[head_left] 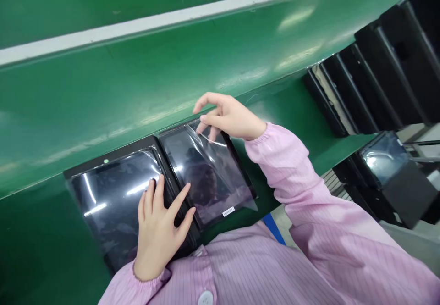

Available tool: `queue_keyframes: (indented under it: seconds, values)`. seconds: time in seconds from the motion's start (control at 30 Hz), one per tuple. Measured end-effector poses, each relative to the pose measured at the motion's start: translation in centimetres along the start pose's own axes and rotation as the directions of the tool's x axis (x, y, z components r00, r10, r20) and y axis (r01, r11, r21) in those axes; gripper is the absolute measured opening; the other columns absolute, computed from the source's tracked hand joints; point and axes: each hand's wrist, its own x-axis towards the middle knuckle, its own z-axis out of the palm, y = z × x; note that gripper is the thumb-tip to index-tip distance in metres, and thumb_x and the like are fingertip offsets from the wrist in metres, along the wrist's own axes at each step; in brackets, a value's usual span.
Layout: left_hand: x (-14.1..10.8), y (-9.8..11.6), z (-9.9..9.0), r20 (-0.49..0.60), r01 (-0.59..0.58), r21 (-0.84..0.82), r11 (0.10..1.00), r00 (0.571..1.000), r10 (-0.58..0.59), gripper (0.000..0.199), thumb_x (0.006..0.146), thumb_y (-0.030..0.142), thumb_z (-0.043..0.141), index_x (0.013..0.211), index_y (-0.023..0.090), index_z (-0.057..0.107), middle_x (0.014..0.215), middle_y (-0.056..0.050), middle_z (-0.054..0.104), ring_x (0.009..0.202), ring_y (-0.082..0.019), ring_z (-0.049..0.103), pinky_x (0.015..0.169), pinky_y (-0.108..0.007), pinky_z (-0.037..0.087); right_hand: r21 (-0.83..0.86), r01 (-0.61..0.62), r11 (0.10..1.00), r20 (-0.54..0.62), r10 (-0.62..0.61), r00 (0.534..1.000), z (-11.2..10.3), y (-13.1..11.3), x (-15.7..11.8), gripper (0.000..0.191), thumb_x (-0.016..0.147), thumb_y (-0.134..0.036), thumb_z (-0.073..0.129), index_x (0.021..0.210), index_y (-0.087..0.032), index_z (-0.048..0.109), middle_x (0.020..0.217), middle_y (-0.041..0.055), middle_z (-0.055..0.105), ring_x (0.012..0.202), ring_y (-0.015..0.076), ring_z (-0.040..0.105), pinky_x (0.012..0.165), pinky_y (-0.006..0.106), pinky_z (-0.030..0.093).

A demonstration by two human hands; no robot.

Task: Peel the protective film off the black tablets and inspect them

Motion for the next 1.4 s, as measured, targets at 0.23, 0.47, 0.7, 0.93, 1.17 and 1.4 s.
queue_keyframes:
  seconds: [0.23,0.47,0.7,0.93,1.17,1.4]
  values:
    - [-0.1,0.2,-0.3,0.01,-0.018,0.034,0.999,1.0,0.017,0.054,0.093,0.022,0.056,0.145,0.035,0.05,0.169,-0.008,0.01,0.149,-0.048,0.022,0.111,-0.072,0.032,0.277,-0.256,0.926,-0.03,0.274,0.961,1.9,0.7,1.9,0.023,0.095,0.0,0.044,0.086,-0.017,0.056,0.067,0.0016,0.072,0.052,0.0097,0.069,0.055,0.019,0.059]
    - [-0.3,-0.2,-0.4,0.042,-0.017,0.057,0.998,0.999,0.015,0.05,0.096,0.013,0.043,0.143,0.028,0.054,0.166,-0.015,0.017,0.151,-0.045,0.018,0.113,-0.067,0.031,0.443,-0.277,0.853,-0.062,0.338,0.939,1.4,0.7,1.4,0.034,0.1,-0.001,0.04,0.126,-0.012,0.058,0.074,0.006,0.073,0.069,0.0127,0.075,0.063,0.017,0.061]
    - [-0.2,0.1,-0.2,0.013,0.016,0.045,0.999,1.0,-0.016,0.048,0.097,0.014,0.041,0.14,0.029,0.057,0.166,-0.012,0.021,0.152,-0.041,0.018,0.116,-0.063,0.029,0.566,-0.246,0.787,-0.035,0.321,0.947,1.5,1.5,-0.4,0.057,0.098,0.002,0.033,0.152,-0.017,0.04,0.102,0.011,0.075,0.074,0.0103,0.076,0.069,0.012,0.061]
    - [-0.2,-0.4,0.0,0.03,-0.007,0.067,0.998,1.0,0.005,0.047,0.098,0.018,0.041,0.141,0.028,0.057,0.165,-0.014,0.021,0.151,-0.044,0.019,0.116,-0.065,0.028,0.687,-0.204,0.698,-0.058,0.333,0.941,1.9,1.2,-1.4,0.07,0.095,0.009,0.028,0.159,-0.017,0.022,0.132,0.0144,0.064,0.077,0.0057,0.075,0.077,0.011,0.059]
    - [-0.4,-0.4,0.1,0.032,-0.007,0.058,0.998,0.999,0.005,0.05,0.097,0.017,0.041,0.143,0.03,0.054,0.166,-0.013,0.017,0.152,-0.044,0.015,0.117,-0.066,0.025,0.682,-0.241,0.691,-0.029,0.355,0.934,2.3,0.8,-0.8,0.073,0.093,0.011,0.026,0.159,-0.019,0.023,0.128,0.0131,0.065,0.075,0.0057,0.075,0.077,0.011,0.059]
    - [-0.5,-0.5,0.1,0.029,-0.01,0.048,0.999,1.0,0.009,0.052,0.096,0.015,0.042,0.144,0.031,0.052,0.167,-0.01,0.014,0.153,-0.043,0.014,0.118,-0.066,0.024,0.653,-0.243,0.717,-0.036,0.351,0.936,2.4,0.6,-0.9,0.072,0.094,0.01,0.025,0.159,-0.019,0.023,0.126,0.0135,0.066,0.076,0.0053,0.075,0.08,0.01,0.058]
